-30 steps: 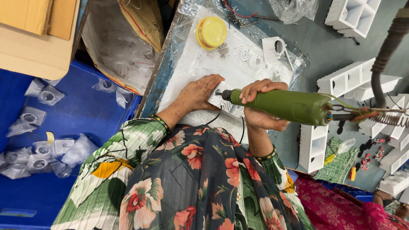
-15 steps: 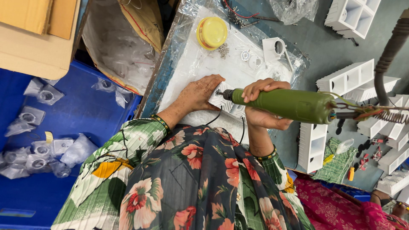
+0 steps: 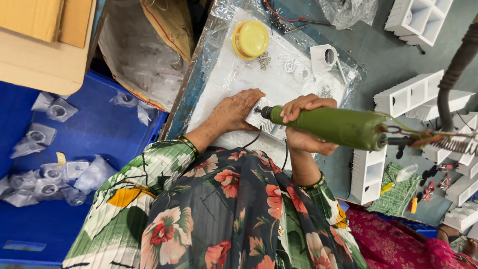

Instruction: The person sits at a factory workbench fitting black circular mesh discs into the openings of white plastic fixture housings and pressing them into place. They then pick up a green soldering iron and apply its tip to the assembled housing, working on the joints while steadying the unit with the other hand.

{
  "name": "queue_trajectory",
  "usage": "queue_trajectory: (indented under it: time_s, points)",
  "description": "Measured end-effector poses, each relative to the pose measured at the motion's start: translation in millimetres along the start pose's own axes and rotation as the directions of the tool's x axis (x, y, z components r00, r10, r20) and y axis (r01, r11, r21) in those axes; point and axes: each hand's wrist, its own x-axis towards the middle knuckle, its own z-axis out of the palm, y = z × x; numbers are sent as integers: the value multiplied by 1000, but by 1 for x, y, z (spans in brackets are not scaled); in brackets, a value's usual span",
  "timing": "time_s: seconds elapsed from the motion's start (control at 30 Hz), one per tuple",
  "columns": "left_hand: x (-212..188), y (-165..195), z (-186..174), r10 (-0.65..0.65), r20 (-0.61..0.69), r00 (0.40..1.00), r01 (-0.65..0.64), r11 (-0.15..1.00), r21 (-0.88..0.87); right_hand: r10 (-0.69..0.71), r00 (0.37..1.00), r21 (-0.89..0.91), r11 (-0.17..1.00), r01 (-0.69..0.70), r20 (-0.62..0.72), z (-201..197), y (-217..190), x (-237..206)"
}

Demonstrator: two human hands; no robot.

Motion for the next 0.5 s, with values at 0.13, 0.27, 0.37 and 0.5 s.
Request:
queue_trajectory:
  time_s: [0.13,0.27,0.37,0.5]
  points:
    - [-1,-2,4,-20,12,1000,20,1000,-1,5,1000,-24,1000,-4,26,5,4,-5]
    - [-1,-4,5,3,10,1000,-3,1000,8,17,997,-35,999,-14,73,7,8,-8]
    - [-1,-3,4,9,7,1000,-9,1000,12,18,997,-17,1000,-17,70,8,10,-7]
    - [-1,0,-1,-35,31,999,36,999,-5,-3,1000,-9,1000,3,22,9,14,-5]
